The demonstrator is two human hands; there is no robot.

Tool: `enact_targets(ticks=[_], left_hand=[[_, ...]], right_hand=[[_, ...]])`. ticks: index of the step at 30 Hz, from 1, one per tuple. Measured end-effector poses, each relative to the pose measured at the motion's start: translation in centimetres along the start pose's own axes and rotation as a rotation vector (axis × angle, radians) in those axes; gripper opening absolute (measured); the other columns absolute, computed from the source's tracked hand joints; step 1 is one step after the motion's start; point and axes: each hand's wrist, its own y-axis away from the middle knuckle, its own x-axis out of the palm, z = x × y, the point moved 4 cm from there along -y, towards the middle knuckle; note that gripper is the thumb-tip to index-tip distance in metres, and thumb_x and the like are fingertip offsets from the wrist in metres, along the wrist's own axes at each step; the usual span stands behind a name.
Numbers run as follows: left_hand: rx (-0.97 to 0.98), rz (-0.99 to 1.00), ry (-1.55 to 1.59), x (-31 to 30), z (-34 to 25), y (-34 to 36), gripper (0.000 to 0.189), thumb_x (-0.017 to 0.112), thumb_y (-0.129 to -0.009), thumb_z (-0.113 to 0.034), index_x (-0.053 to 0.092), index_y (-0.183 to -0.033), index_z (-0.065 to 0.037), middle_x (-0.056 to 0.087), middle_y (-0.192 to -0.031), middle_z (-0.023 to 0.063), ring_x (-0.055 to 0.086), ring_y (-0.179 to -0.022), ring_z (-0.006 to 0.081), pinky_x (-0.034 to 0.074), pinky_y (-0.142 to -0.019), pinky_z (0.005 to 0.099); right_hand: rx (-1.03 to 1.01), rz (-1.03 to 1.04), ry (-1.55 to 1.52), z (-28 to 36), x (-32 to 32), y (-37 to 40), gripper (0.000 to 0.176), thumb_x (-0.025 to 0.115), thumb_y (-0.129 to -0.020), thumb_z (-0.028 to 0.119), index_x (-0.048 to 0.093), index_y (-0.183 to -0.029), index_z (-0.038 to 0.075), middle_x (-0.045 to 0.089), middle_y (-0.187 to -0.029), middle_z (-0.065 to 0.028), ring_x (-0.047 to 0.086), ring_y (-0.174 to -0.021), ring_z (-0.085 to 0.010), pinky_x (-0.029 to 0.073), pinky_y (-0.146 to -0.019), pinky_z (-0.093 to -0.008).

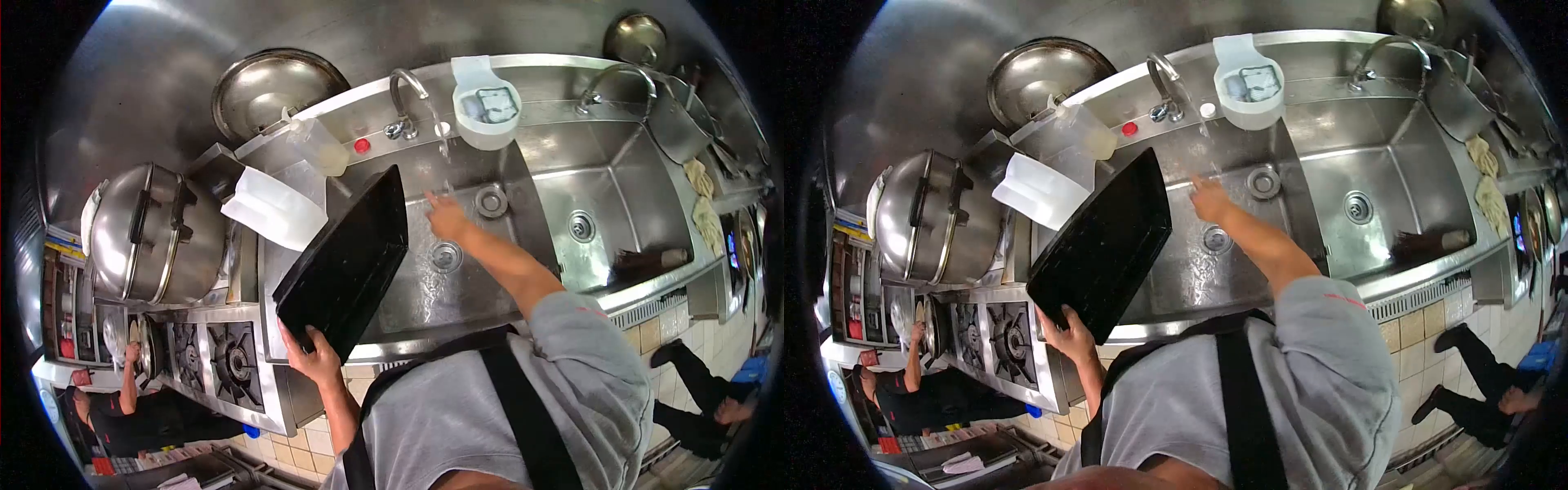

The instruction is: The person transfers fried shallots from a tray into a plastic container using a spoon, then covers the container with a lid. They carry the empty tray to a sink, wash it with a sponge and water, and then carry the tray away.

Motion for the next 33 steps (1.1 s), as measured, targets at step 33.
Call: enact_targets(ticks=[33], left_hand=[[0.956,0.498,0.922,-2.2,-26.5,13.9,0.043,0.064,-0.065,0.005,0.061,-0.108,-0.001,0.067,-0.094,0.0142,0.065,-0.084,0.0288,0.049,-0.075,0.0371]], right_hand=[[0.442,-0.798,-1.734,9.8,-17.3,58.4,0.041,0.045,-0.096,0.034,0.056,-0.115,0.000,0.062,-0.111,-0.0127,0.063,-0.092,-0.0253,0.048,-0.084,-0.0403]])
